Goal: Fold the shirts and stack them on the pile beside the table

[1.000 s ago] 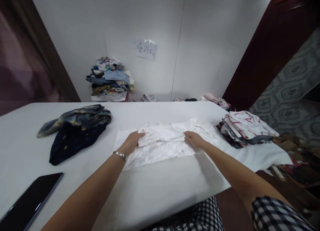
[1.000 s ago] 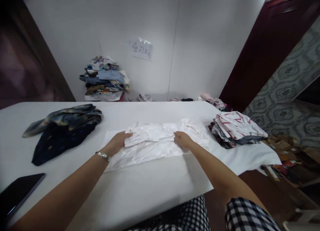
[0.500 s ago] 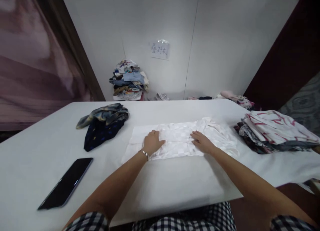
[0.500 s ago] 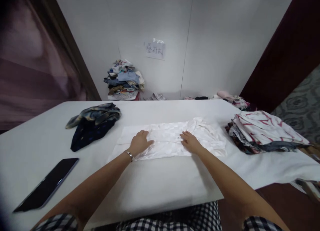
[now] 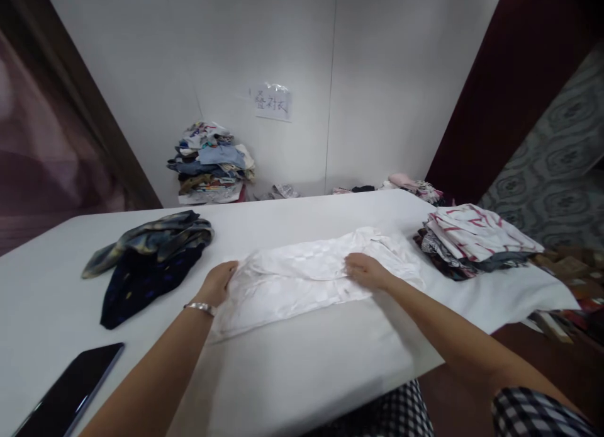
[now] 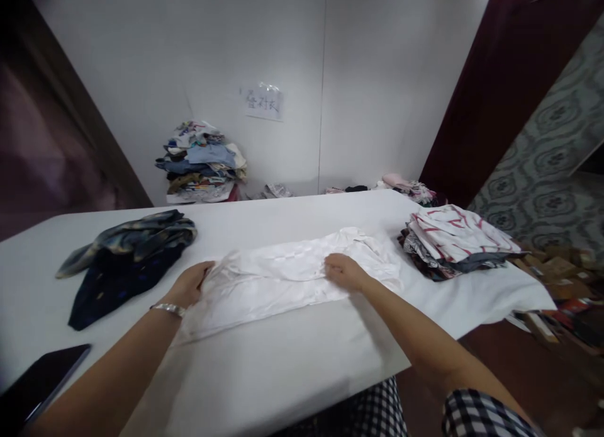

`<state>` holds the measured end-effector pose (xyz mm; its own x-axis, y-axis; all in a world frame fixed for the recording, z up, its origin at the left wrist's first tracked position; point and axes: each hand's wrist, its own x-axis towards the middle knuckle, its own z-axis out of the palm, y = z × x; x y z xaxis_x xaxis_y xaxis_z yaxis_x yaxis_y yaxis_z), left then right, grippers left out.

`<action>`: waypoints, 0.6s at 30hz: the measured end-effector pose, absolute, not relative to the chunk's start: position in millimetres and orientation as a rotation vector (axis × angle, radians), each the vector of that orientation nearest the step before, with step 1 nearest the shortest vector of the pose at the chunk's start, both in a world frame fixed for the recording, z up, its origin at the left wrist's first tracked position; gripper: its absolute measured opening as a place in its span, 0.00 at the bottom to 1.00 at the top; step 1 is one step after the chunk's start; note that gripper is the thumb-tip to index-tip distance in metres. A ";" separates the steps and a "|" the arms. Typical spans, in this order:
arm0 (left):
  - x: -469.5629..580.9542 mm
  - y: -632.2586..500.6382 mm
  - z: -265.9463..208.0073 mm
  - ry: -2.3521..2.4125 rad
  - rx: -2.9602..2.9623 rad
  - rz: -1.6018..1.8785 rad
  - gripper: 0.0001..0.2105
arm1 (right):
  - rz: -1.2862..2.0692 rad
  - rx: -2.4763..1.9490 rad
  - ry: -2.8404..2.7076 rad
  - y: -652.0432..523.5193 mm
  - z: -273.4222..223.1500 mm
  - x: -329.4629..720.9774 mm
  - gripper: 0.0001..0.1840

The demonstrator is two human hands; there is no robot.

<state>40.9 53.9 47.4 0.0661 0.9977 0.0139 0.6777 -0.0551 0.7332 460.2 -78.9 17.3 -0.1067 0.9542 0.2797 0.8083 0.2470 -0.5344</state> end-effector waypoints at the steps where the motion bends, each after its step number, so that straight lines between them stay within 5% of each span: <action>1: 36.9 54.7 45.6 1.721 1.654 0.776 0.15 | 0.310 -1.695 -1.831 -73.4 21.7 469.4 0.17; 6: 34.7 54.1 49.3 1.876 1.611 0.588 0.32 | 0.214 -2.092 -1.374 -31.6 49.1 529.1 0.20; 14: 42.0 56.6 51.0 1.747 2.033 0.241 0.40 | 0.345 -2.223 -1.206 27.7 39.9 566.0 0.25; 18: 38.8 58.4 54.9 1.789 1.820 0.337 0.29 | 0.406 -2.175 -1.181 37.4 29.9 566.0 0.14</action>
